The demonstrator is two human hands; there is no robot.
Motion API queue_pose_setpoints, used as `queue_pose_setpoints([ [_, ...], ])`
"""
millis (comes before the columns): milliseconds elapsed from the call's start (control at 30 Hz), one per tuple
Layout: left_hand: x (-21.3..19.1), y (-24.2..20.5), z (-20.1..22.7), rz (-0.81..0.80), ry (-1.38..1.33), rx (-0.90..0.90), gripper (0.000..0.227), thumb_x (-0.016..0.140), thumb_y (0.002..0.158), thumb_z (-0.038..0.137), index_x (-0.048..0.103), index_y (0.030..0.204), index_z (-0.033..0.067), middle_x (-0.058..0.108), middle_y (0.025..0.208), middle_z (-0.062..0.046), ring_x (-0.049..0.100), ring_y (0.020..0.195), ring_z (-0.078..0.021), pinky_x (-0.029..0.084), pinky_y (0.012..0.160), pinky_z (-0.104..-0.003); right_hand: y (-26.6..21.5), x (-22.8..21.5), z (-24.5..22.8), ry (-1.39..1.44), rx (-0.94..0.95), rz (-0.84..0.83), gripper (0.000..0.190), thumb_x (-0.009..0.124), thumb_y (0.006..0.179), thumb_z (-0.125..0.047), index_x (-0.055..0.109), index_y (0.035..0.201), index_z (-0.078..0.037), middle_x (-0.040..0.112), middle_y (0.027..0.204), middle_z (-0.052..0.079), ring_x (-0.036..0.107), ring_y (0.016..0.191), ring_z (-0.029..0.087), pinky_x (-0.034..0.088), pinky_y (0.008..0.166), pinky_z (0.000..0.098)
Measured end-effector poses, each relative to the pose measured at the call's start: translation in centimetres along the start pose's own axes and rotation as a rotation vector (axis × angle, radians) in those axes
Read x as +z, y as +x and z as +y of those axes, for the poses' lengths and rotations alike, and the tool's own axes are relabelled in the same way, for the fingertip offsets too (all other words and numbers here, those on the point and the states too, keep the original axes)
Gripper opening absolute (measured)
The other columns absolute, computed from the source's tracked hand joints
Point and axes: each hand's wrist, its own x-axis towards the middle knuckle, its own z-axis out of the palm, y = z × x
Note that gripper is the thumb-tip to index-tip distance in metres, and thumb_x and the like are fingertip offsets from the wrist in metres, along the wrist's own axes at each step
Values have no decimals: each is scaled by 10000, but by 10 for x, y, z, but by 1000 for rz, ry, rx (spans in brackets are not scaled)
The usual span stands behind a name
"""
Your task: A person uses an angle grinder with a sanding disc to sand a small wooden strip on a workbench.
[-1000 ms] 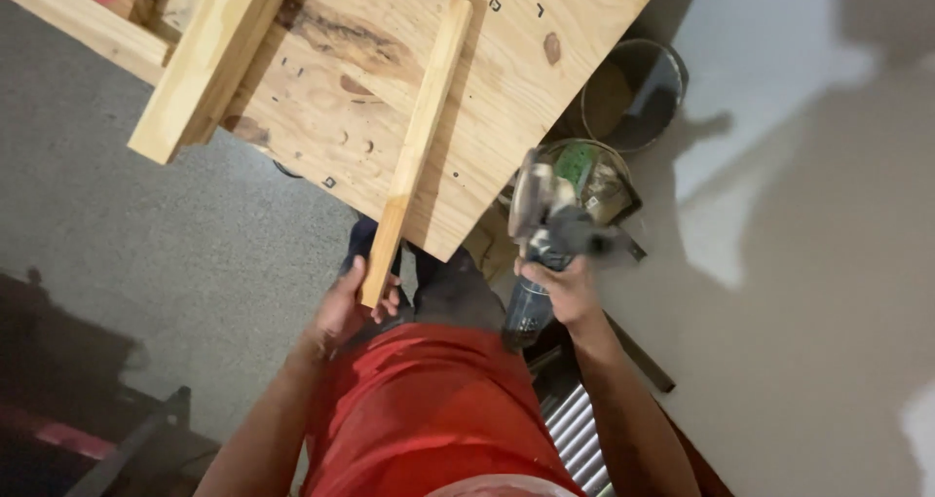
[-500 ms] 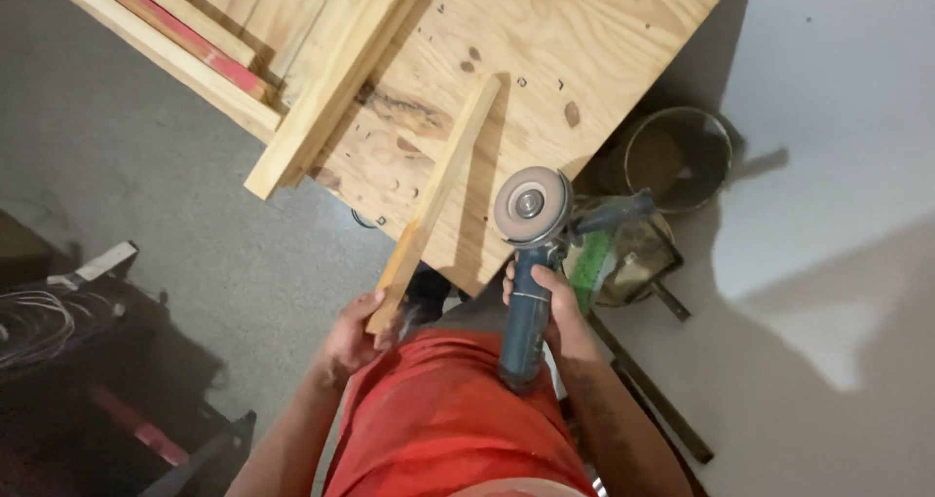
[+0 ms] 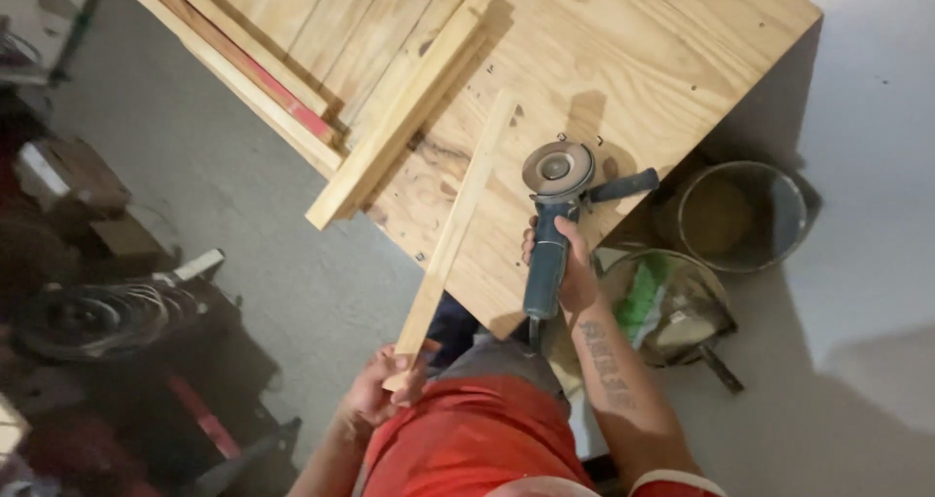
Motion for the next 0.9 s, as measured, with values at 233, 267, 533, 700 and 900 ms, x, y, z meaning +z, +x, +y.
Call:
queue_pose_setpoints([
  [233, -8, 5, -6, 163, 149, 189, 472, 654, 840, 103, 591, 1199, -198, 426, 412, -118, 349, 269, -147, 379, 328, -294, 16, -22, 9, -144, -4, 141, 504, 675, 914, -487, 646, 1242, -105, 677, 905, 102, 726, 819, 228, 656, 773, 377],
  [267, -5, 13, 1, 160, 151, 193, 472, 654, 840, 103, 591, 1199, -198, 426, 412, -118, 349, 269, -147, 379, 328, -294, 31, -29, 6, -145, -5, 137, 504, 675, 914, -487, 646, 1242, -105, 677, 905, 102, 726, 819, 228, 656, 773, 377],
  [533, 36, 22, 14, 379, 300, 198, 532, 433, 1074, 359, 644, 1093, -129, 535, 532, -172, 433, 307, -160, 363, 361, -309, 27, -54, 30, -200, -136, 246, 846, 513, 849, -811, 671, 1243, -80, 705, 860, 162, 737, 767, 304, 649, 757, 454],
  [700, 33, 37, 21, 417, 839, 122, 375, 509, 1082, 311, 630, 917, -3, 593, 596, -155, 561, 478, -207, 430, 494, -313, 21, -43, 39, -240, -193, 354, 771, 494, 855, -790, 704, 1166, -116, 712, 846, 130, 740, 738, 284, 646, 709, 432],
  [900, -3, 44, 8, 541, 1168, 159, 328, 610, 1046, 297, 602, 1148, -15, 662, 740, -184, 681, 628, -290, 539, 566, -371, 12, -40, 64, -496, -428, 456, 523, 807, 844, -336, 582, 1252, -99, 712, 919, 152, 749, 733, 312, 673, 681, 461],
])
